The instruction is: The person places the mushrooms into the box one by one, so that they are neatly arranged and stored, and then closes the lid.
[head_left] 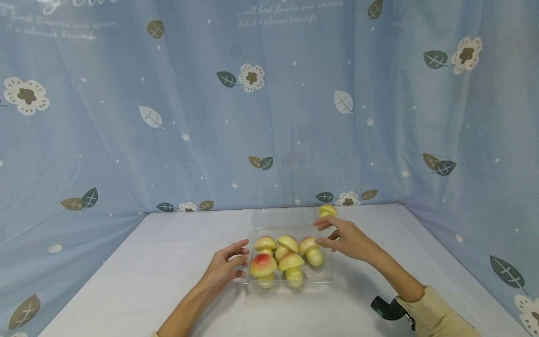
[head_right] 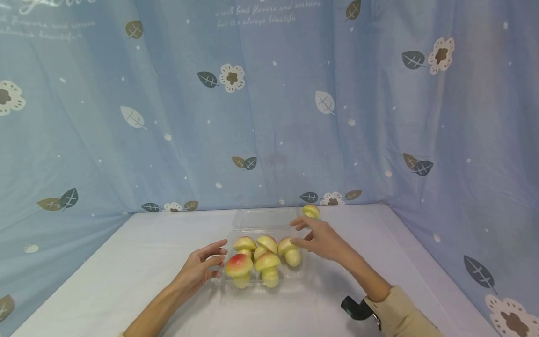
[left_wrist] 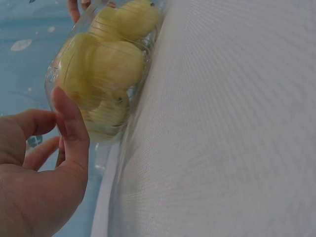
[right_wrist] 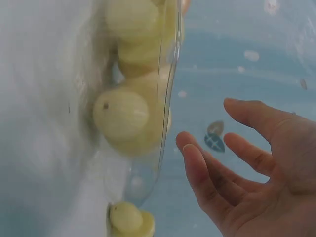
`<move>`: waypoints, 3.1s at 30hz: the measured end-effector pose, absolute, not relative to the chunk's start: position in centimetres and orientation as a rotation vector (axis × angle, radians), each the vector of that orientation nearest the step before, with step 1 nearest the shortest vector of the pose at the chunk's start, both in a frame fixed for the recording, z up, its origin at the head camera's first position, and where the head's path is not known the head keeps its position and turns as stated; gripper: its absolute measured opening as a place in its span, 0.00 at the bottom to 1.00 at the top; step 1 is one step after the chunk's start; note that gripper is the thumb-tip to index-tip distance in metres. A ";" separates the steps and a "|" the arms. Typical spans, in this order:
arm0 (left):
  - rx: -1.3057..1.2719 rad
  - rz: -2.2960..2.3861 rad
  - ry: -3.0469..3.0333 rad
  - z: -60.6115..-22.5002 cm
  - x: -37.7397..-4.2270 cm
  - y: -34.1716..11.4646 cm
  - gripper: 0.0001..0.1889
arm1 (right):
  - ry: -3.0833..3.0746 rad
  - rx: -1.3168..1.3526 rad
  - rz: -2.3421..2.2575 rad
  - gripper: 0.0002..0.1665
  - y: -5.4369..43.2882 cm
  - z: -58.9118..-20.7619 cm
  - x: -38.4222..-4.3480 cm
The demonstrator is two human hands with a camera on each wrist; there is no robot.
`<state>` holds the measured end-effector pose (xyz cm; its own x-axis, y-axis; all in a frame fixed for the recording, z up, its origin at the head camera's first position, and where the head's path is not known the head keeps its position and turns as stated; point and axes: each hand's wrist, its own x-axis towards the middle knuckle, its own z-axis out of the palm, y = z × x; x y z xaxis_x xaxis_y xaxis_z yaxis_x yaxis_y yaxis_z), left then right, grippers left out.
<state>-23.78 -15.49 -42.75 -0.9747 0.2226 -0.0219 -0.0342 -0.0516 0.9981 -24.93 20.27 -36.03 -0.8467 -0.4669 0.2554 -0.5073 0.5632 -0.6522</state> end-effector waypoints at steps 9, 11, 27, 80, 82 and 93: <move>0.181 2.151 2.038 -42.7 -23.8 -15.4 0.30 | -2.736 0.701 1.196 0.27 22.1 -37.0 -26.7; 0.183 2.149 2.038 -42.7 -23.8 -15.4 0.30 | -2.741 0.669 1.208 0.28 22.5 -37.4 -27.1; 0.190 2.148 2.042 -42.6 -23.8 -15.4 0.29 | -2.790 0.521 1.186 0.32 24.2 -38.8 -29.3; 0.206 2.146 2.039 -42.7 -23.9 -15.6 0.30 | -2.792 0.296 1.131 0.43 23.1 -41.2 -36.5; 0.212 2.145 2.033 -42.7 -23.9 -15.6 0.30 | -2.791 0.296 1.113 0.44 23.0 -41.2 -36.6; 0.210 2.148 2.024 -42.7 -23.8 -15.5 0.30 | -2.795 0.301 1.045 0.43 22.7 -41.3 -37.1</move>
<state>-23.84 -15.55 -42.68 -0.9733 0.2283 -0.0222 -0.0357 -0.0552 0.9978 -37.11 22.69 -41.28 -0.9699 -0.1365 0.2017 -0.2353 0.7382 -0.6322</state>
